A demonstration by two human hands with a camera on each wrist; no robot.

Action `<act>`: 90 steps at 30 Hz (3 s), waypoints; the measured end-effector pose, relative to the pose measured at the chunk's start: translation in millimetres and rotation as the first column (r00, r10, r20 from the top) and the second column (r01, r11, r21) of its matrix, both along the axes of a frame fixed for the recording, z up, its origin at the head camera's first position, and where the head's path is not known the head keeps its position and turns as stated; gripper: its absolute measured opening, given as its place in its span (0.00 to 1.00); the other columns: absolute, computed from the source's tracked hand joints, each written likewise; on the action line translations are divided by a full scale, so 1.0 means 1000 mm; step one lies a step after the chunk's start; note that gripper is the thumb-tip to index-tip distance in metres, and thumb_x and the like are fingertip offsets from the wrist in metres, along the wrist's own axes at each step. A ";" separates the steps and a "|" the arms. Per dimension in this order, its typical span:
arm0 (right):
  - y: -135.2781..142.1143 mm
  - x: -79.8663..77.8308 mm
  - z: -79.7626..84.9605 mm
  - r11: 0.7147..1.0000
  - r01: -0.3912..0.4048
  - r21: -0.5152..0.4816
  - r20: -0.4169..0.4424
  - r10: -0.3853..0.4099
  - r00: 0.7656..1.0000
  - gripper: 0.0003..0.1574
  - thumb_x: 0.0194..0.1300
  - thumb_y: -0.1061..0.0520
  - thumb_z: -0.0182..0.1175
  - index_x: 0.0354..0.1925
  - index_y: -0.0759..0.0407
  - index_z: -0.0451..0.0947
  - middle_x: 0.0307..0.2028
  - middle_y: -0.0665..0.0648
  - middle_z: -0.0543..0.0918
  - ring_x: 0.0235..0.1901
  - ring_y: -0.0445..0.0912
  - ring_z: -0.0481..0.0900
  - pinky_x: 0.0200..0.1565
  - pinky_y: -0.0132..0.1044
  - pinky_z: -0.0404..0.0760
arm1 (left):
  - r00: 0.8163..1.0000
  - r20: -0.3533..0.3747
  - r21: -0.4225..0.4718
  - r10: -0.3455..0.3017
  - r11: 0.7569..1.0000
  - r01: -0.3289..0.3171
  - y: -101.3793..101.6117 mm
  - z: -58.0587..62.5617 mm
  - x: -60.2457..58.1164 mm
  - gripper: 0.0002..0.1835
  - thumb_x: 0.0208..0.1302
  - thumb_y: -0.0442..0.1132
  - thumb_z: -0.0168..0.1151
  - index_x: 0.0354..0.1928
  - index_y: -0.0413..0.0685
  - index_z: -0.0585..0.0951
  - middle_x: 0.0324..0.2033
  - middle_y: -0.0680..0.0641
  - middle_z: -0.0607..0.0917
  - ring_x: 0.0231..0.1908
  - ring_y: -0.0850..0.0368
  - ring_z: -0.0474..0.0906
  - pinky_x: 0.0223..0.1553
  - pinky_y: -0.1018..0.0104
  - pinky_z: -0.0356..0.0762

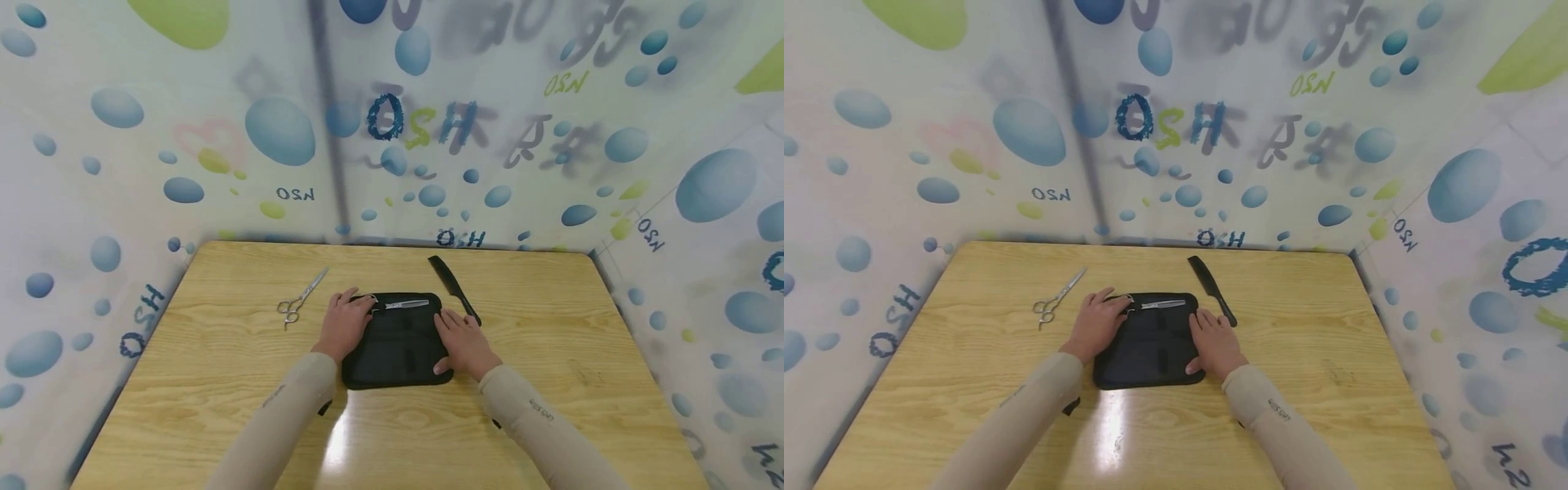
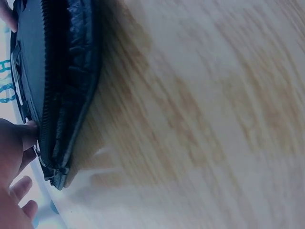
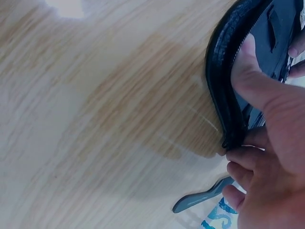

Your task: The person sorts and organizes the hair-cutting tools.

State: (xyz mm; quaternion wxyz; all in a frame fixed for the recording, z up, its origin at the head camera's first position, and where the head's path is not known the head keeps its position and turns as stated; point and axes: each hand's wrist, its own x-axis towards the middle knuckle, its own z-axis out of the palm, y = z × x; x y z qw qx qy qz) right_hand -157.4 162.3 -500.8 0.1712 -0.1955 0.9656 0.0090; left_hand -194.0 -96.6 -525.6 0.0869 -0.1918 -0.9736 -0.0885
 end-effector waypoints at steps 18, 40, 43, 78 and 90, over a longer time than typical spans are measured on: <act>0.012 -0.005 0.002 0.992 0.059 -0.115 0.004 -0.059 0.998 0.62 0.58 0.32 0.64 0.76 0.59 0.48 0.75 0.61 0.56 0.74 0.56 0.56 0.70 0.59 0.57 | 0.986 -0.142 0.054 0.088 0.995 -0.081 -0.056 0.016 -0.002 0.15 0.58 0.38 0.70 0.48 0.47 0.84 0.45 0.46 0.89 0.59 0.43 0.76 0.58 0.43 0.70; 0.049 0.001 -0.006 0.982 0.123 -0.140 -0.236 -0.154 0.959 0.46 0.66 0.38 0.59 0.71 0.62 0.61 0.68 0.63 0.69 0.67 0.58 0.67 0.64 0.60 0.62 | 0.943 0.059 -0.110 0.329 0.941 -0.321 -0.096 0.009 -0.006 0.12 0.70 0.36 0.53 0.45 0.38 0.83 0.46 0.36 0.83 0.52 0.38 0.76 0.56 0.39 0.67; 0.050 0.003 -0.006 0.984 0.124 -0.129 -0.246 -0.153 0.957 0.45 0.66 0.38 0.59 0.70 0.63 0.62 0.68 0.62 0.70 0.68 0.57 0.67 0.66 0.61 0.59 | 0.937 0.083 -0.155 0.340 0.933 -0.325 -0.097 0.011 -0.007 0.11 0.70 0.34 0.52 0.44 0.38 0.84 0.45 0.37 0.84 0.51 0.38 0.76 0.56 0.38 0.66; 0.049 0.006 -0.002 0.985 0.124 -0.119 -0.254 -0.151 0.955 0.43 0.67 0.40 0.59 0.69 0.63 0.64 0.67 0.62 0.71 0.69 0.58 0.65 0.69 0.63 0.54 | 0.950 0.120 -0.201 0.287 0.944 -0.260 -0.091 0.016 -0.011 0.13 0.55 0.38 0.59 0.16 0.47 0.70 0.14 0.48 0.74 0.28 0.46 0.73 0.63 0.38 0.58; 0.047 0.006 0.000 0.988 0.113 -0.105 -0.263 -0.137 0.955 0.43 0.66 0.40 0.60 0.69 0.63 0.64 0.67 0.62 0.71 0.68 0.57 0.65 0.69 0.62 0.54 | 0.958 0.104 -0.206 0.267 0.948 -0.242 -0.087 0.014 -0.010 0.14 0.54 0.40 0.58 0.15 0.47 0.68 0.14 0.49 0.72 0.27 0.47 0.72 0.64 0.39 0.58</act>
